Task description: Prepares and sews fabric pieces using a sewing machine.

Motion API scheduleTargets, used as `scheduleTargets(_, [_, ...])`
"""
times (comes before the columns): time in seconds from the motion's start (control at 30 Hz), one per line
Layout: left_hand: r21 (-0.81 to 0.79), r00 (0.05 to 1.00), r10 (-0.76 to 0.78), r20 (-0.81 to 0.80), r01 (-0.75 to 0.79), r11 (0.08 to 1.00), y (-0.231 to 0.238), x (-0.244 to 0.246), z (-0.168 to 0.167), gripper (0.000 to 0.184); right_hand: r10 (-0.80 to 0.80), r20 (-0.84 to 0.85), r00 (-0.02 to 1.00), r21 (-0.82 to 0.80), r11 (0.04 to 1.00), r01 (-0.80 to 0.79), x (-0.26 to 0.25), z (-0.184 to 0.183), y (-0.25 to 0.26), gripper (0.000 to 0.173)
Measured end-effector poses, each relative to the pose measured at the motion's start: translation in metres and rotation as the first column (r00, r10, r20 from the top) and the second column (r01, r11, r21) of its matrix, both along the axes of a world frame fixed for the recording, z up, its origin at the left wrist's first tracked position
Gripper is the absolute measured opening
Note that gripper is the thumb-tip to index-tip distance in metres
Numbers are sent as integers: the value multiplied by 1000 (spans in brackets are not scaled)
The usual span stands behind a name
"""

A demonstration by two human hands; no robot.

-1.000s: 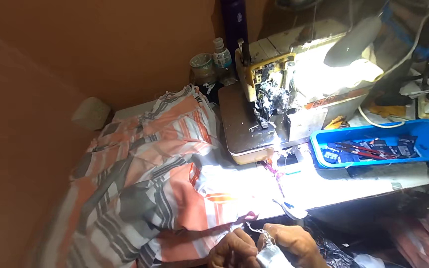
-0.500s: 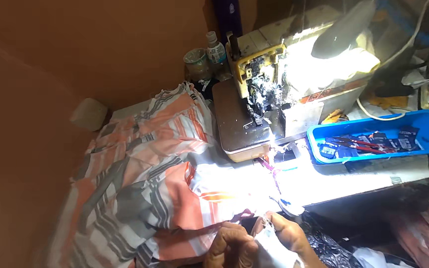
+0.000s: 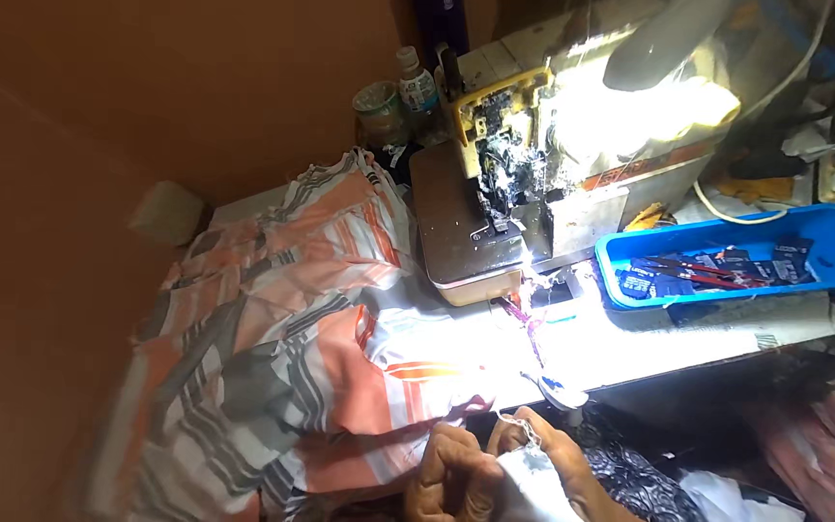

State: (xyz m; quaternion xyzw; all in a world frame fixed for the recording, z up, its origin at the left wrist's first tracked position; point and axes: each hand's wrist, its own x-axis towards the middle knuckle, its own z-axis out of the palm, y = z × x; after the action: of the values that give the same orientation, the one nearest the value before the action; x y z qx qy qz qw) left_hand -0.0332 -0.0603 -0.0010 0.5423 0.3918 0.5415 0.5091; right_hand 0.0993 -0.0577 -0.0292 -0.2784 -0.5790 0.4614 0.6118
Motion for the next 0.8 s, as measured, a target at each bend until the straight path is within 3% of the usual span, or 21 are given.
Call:
scheduleTargets(0.1, [20,1000,24,-20,-24,1000,0,-3,0,6,136,-156,978,-69,987,-148,0,-2,2,15])
scheduleTargets(0.23, [28,1000,13,-18,-13,1000,-1,-6,1,4,173,-306,936,-80,975,-206,-5,-3,0,15])
scheduleTargets(0.63, [-85,995,41,94,-33,996,-11,-8,-6,4,68,-80,994,31,997,-66,-2,-6,3,12])
scheduleTargets(0.8, [-14,997,36,62,-36,999,-10,-7,-5,5,24,-8,1000,93,995,-23,-2,-4,5,15])
